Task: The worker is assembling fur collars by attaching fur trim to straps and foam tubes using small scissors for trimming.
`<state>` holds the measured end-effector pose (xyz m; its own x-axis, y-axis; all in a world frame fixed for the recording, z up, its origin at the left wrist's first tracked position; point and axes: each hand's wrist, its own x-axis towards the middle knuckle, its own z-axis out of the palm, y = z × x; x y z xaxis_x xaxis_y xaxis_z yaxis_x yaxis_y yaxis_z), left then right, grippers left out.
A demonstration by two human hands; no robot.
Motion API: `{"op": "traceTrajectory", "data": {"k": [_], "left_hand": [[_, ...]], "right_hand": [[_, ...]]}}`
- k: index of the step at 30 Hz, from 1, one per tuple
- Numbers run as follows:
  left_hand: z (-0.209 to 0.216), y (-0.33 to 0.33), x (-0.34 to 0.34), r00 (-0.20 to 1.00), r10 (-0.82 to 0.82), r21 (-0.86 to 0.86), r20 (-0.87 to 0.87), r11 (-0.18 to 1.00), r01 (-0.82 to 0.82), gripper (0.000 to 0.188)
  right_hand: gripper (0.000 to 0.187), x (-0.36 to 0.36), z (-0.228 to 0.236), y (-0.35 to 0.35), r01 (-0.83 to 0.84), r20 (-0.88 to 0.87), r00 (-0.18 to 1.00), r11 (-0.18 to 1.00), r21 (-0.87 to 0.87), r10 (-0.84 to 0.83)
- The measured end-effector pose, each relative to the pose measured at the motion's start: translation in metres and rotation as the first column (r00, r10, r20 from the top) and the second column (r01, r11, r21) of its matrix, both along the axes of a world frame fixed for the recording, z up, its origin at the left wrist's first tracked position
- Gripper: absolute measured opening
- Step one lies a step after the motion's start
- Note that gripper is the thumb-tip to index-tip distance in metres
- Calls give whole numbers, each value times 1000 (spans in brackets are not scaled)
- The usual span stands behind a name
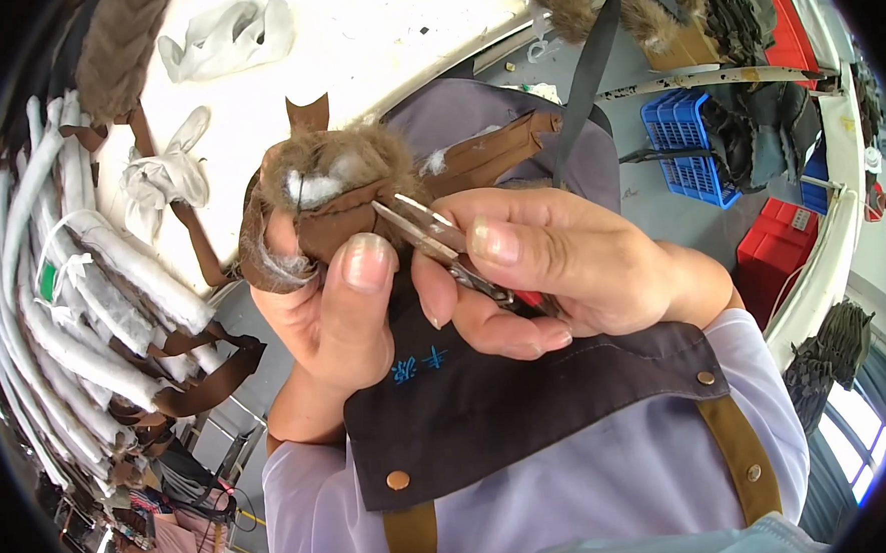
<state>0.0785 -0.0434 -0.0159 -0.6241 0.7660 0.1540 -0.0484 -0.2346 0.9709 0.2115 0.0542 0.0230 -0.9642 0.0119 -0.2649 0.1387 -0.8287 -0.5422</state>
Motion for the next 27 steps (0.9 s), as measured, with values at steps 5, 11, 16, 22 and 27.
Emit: {"op": "traceTrajectory", "data": {"k": [5, 11, 16, 22, 27], "left_hand": [[7, 2, 1, 999, -17, -12, 39, 1000, 18, 28], [12, -1, 6, 992, -87, -42, 95, 995, 92, 30], [12, -4, 6, 953, -223, -27, 203, 972, 233, 34], [10, -3, 3, 944, -257, -42, 206, 962, 271, 32], [20, 1, 10, 970, -121, -156, 212, 975, 156, 31]], "right_hand": [[40, 0, 2, 1, -3, 19, 1000, 1000, 0, 3], [39, -1, -1, -2, 46, -14, 999, 998, -36, -46], [35, -3, -6, -8, 152, -17, 988, 985, -84, -154], [33, -5, -11, -5, 134, 0, 991, 987, -94, -135], [36, 1, -6, -2, 34, -65, 997, 998, -47, -37]]}}
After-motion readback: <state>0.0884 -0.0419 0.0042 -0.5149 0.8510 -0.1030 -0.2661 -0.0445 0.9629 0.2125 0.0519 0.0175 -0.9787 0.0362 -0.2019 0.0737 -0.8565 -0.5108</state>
